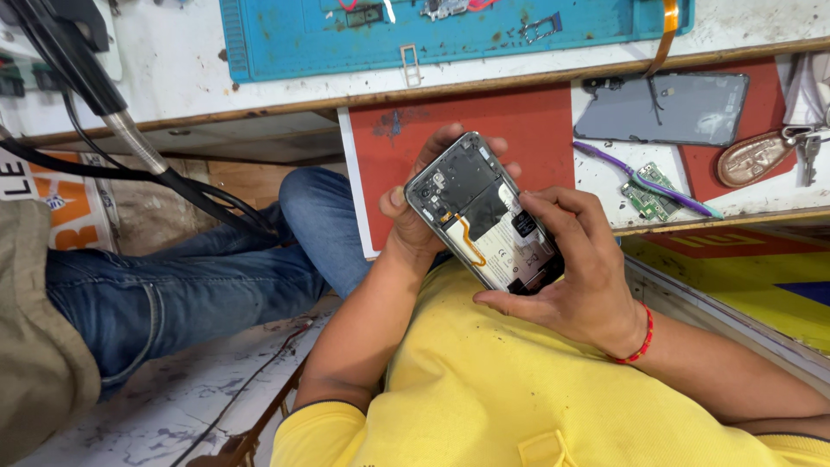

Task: The person disassembles a smartphone by prying open the back cover and removing internal components. They use a metal prying tool to separate the casing and carefully lift out the battery and circuit boards, placing them on the workbench.

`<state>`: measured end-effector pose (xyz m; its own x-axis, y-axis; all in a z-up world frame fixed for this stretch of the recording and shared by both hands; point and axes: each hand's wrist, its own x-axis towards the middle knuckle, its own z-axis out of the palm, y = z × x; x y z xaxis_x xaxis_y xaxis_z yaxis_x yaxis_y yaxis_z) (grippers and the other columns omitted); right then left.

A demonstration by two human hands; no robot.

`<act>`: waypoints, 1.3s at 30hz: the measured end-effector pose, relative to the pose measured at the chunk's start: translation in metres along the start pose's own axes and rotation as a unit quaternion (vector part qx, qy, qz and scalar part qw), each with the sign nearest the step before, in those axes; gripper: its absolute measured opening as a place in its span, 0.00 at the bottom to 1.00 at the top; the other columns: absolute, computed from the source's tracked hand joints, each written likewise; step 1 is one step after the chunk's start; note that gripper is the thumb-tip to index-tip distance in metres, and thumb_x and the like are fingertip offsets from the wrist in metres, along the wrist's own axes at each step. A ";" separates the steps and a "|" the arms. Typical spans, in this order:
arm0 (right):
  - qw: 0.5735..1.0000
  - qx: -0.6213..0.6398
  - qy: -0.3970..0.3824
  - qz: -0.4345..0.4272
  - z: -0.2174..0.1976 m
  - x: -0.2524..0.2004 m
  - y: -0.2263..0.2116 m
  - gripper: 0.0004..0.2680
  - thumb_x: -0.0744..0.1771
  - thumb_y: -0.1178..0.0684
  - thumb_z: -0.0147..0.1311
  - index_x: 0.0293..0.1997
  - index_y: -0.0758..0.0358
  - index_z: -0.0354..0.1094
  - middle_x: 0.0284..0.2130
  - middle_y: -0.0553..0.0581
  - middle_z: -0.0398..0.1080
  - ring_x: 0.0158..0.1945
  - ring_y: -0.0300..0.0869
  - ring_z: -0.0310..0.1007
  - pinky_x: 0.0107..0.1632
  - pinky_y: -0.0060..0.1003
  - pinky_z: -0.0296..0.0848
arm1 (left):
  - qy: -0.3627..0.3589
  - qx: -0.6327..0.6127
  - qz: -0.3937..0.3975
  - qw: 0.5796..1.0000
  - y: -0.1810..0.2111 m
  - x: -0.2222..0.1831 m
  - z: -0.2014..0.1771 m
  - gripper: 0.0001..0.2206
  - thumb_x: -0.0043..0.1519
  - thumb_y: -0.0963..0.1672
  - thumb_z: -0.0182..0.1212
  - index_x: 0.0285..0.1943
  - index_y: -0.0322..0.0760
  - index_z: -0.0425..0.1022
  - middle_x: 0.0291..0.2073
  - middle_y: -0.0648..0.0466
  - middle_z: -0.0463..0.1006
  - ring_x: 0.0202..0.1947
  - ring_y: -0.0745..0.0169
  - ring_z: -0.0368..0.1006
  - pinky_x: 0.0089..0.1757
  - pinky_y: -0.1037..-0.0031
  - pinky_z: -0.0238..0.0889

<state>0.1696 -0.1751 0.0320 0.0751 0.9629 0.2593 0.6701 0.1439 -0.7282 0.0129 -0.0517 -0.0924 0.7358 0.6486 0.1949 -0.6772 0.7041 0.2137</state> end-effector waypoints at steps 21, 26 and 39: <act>0.995 0.086 -0.047 0.020 0.000 -0.013 0.003 0.28 0.58 0.48 0.75 0.60 0.68 0.63 0.51 0.62 0.65 0.46 0.43 0.75 0.42 0.32 0.80 | 0.022 -0.003 -0.051 0.998 0.003 -0.010 0.011 0.37 0.57 0.58 0.69 0.72 0.41 0.67 0.60 0.33 0.72 0.58 0.34 0.74 0.55 0.49 0.71; 0.995 0.076 -0.059 -0.013 0.001 -0.019 0.009 0.17 0.62 0.57 0.72 0.55 0.63 0.71 0.47 0.59 0.67 0.39 0.39 0.77 0.40 0.31 0.79 | -0.016 -0.027 -0.075 0.997 -0.005 -0.024 0.013 0.33 0.57 0.59 0.66 0.69 0.43 0.72 0.58 0.34 0.74 0.55 0.37 0.76 0.55 0.53 0.73; 0.996 0.070 -0.053 0.000 0.004 -0.022 0.011 0.16 0.62 0.59 0.71 0.53 0.64 0.73 0.43 0.57 0.68 0.35 0.37 0.76 0.36 0.30 0.76 | 0.008 -0.027 -0.073 0.997 -0.016 -0.030 0.007 0.35 0.61 0.62 0.61 0.71 0.42 0.68 0.60 0.34 0.72 0.56 0.37 0.75 0.54 0.51 0.72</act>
<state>0.1727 -0.1940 0.0155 -0.0076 0.9805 0.1962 0.5607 0.1666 -0.8111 0.0018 -0.0849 -0.0954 0.8268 0.5421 0.1500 -0.5621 0.8059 0.1860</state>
